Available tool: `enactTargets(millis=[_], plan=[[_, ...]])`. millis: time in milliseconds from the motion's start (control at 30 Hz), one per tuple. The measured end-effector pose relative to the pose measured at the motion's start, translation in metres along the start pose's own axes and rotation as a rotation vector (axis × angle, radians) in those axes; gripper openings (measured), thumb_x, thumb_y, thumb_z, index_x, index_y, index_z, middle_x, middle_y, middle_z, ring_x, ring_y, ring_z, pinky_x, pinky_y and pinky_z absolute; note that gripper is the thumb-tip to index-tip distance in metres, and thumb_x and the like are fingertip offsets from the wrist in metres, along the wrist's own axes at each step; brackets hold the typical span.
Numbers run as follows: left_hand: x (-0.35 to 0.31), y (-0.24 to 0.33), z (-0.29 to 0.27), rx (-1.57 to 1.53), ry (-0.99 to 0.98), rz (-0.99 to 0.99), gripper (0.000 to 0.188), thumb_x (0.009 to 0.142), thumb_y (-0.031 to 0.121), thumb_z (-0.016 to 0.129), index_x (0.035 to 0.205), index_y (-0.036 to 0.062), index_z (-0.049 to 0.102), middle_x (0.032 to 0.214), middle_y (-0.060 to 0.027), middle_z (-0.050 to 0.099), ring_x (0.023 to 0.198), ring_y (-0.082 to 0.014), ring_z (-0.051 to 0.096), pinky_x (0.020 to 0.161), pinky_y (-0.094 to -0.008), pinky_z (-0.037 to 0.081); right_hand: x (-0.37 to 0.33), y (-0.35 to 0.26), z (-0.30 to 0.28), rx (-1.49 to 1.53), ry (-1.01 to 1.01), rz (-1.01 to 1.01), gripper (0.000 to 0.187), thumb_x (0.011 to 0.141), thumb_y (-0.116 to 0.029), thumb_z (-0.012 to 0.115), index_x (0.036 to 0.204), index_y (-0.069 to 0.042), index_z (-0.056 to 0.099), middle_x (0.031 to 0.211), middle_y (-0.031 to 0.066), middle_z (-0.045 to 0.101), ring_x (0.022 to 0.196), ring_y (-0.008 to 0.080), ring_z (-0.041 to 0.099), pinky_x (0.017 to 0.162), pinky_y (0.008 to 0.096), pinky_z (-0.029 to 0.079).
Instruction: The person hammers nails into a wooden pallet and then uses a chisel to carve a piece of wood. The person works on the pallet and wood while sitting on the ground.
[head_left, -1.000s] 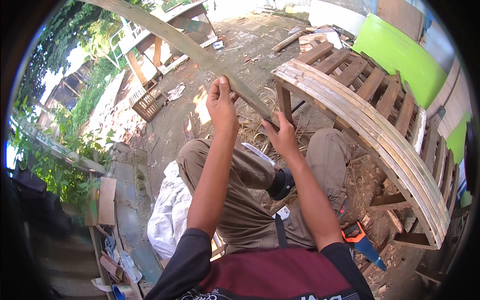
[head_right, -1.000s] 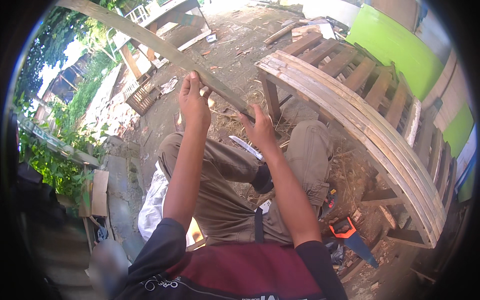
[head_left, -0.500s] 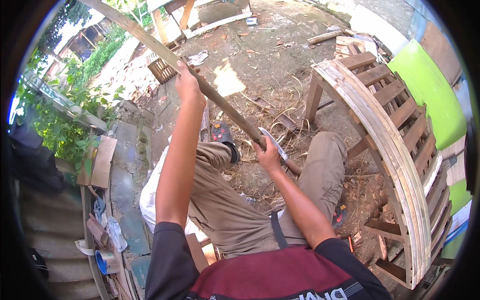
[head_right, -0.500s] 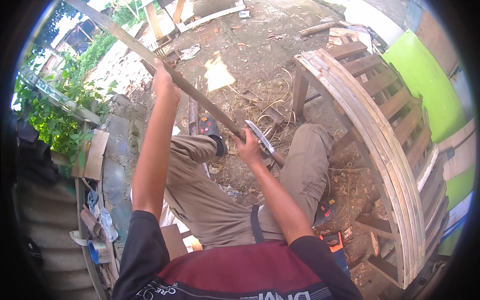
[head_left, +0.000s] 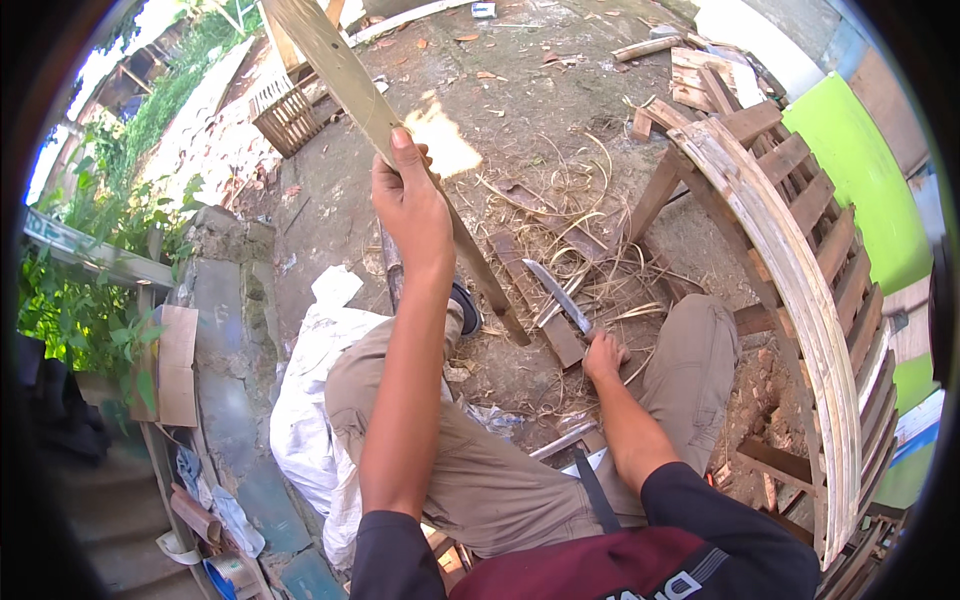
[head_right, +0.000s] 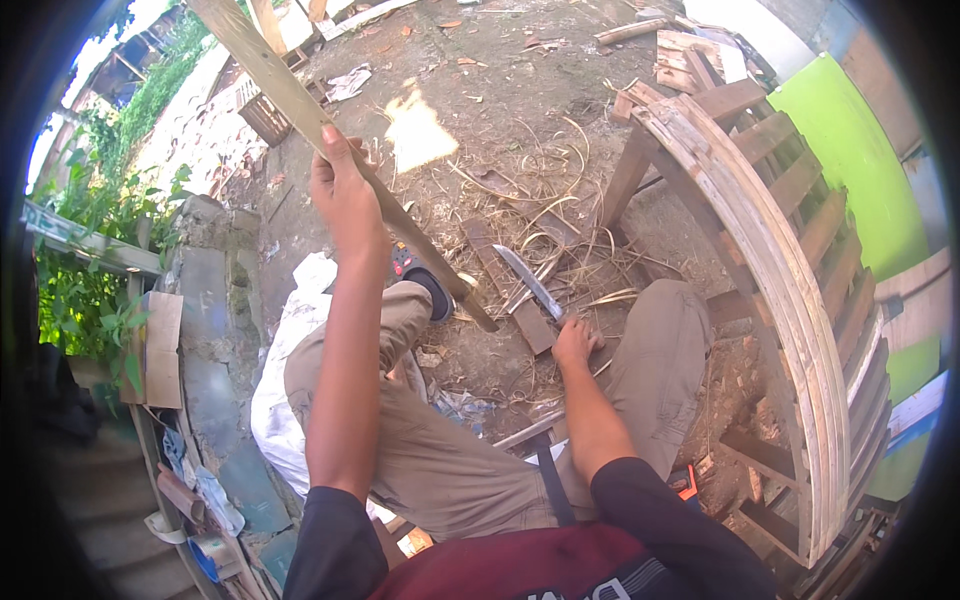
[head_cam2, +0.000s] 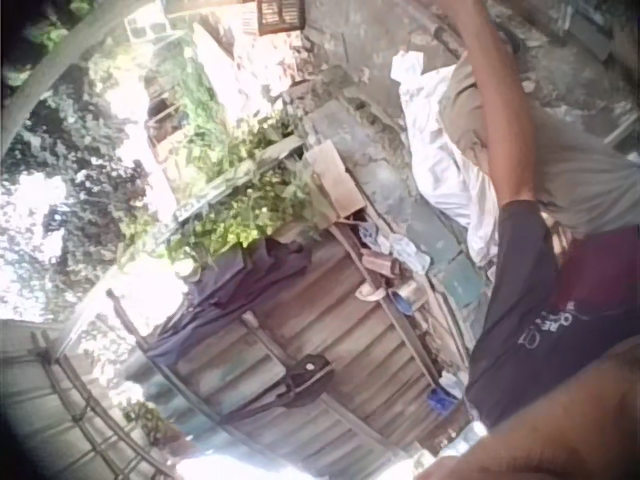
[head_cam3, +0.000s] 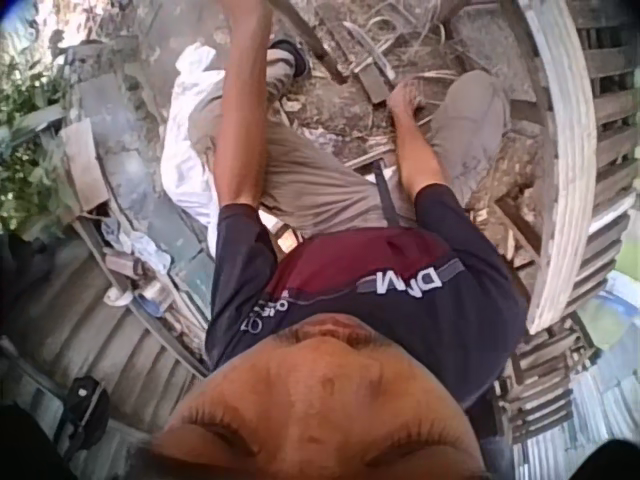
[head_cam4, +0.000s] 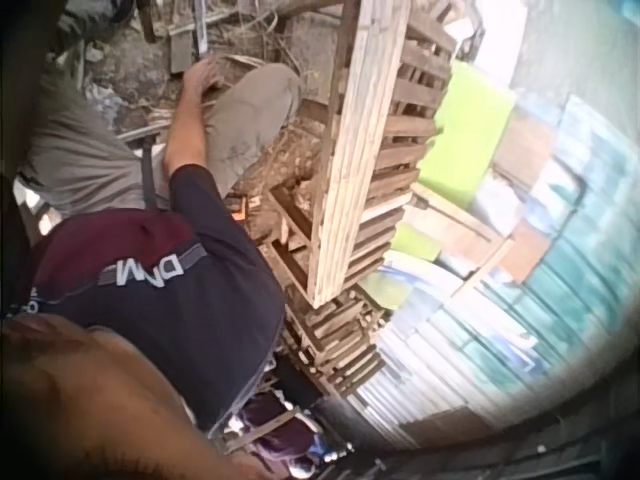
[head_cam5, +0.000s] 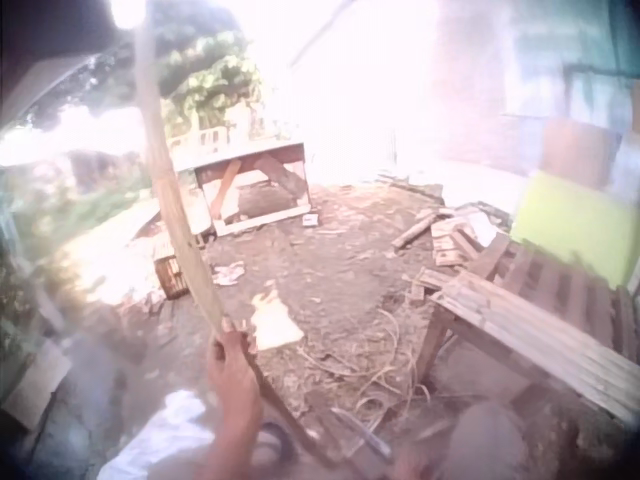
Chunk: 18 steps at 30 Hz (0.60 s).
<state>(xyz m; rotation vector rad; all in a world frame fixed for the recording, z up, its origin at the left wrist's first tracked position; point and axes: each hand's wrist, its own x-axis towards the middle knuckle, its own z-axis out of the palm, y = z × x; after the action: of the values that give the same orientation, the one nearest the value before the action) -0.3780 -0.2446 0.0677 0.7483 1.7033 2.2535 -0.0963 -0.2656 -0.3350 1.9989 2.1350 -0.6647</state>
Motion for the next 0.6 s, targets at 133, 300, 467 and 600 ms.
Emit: enactTargets(millis=[133,300,467,600], plan=[[-0.004,0.000,-0.009,0.025,-0.023,0.048,0.049,0.103,0.052,0.055,0.095,0.0043,0.058,0.083,-0.0007,0.055,0.073,-0.0070,0.047,0.066,-0.0247,0.040,0.026,0.024,0.011,-0.041,-0.074,-0.002,0.061,0.086,-0.024,0.071,0.137,0.002,0.049,0.140,0.0226,0.051,0.133,0.0380,0.050,0.113,0.0560,0.032],[-0.003,0.013,-0.032,0.050,-0.020,0.060,0.050,0.103,0.053,0.053,0.096,0.0037,0.058,0.084,-0.0022,0.056,0.075,-0.0088,0.049,0.069,-0.0259,0.041,-0.013,-0.017,-0.041,0.102,-0.094,-0.188,0.053,0.089,-0.036,0.066,0.124,0.003,0.058,0.125,0.0279,0.060,0.119,0.0433,0.059,0.102,0.0530,0.045],[-0.012,0.012,-0.023,0.028,-0.052,0.074,0.055,0.100,0.059,0.055,0.099,0.0037,0.058,0.089,-0.0038,0.056,0.080,-0.0122,0.053,0.074,-0.0296,0.044,-0.051,-0.042,-0.066,0.474,-0.021,-0.214,0.056,0.090,-0.046,0.064,0.105,0.008,0.063,0.101,0.0333,0.067,0.099,0.0495,0.065,0.089,0.0535,0.052],[-0.016,0.001,-0.025,-0.010,-0.068,0.106,0.050,0.102,0.054,0.054,0.100,0.0049,0.058,0.088,-0.0032,0.056,0.079,-0.0121,0.054,0.073,-0.0293,0.044,-0.088,-0.044,-0.052,0.510,-0.031,-0.078,0.054,0.094,-0.047,0.060,0.104,0.006,0.062,0.098,0.0332,0.067,0.097,0.0501,0.066,0.086,0.0555,0.053]])
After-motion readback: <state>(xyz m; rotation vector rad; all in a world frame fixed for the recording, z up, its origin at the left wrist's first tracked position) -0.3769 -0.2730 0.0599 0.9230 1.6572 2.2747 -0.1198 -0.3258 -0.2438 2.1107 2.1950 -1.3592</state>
